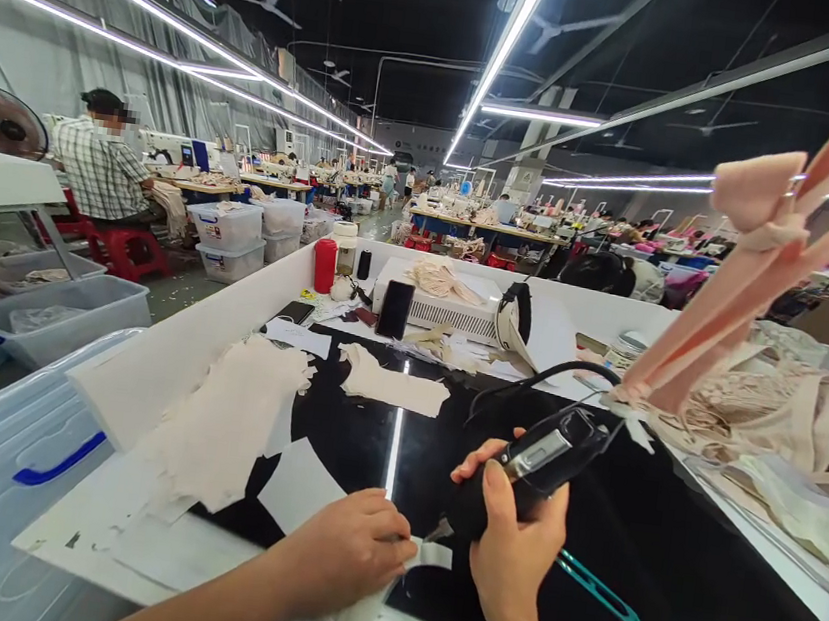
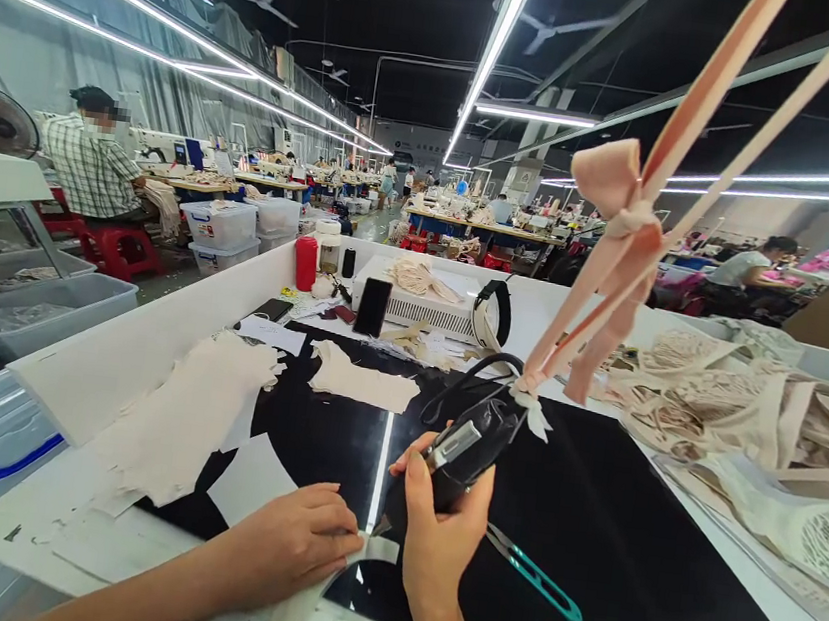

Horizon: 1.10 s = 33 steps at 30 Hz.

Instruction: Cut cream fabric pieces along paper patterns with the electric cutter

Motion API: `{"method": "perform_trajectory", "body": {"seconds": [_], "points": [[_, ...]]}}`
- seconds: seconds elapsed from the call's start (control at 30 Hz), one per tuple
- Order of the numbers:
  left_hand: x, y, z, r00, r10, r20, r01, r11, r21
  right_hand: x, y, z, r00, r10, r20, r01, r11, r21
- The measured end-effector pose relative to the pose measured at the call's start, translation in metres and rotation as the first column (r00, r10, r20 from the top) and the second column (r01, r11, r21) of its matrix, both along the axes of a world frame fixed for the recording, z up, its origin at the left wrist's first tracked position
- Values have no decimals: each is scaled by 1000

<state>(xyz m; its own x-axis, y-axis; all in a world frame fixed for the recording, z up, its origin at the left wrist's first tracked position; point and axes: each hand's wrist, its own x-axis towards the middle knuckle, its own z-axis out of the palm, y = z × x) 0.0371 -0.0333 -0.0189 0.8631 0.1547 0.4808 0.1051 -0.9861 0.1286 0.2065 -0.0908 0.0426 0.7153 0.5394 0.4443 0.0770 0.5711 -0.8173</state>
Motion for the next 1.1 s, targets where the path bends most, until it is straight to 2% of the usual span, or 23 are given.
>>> {"method": "perform_trajectory", "body": {"seconds": [0.4,0.53,0.83,1.1], "points": [[2,-4,1,1000,-2,29,3,1000,-26,2,-5,5,999,5,39,-4,1000,-24],[-1,-3,1,999,-3,33,4,999,-36,6,-5,5,1000,-15,3,15,1000,-26],[-6,0,6,999,-26,44,28,998,-53,10,-6,0,999,-42,-9,42,999,-20],[-5,2,4,1000,-17,23,17,999,-40,6,-8,2,999,-1,-35,1,1000,0]]}}
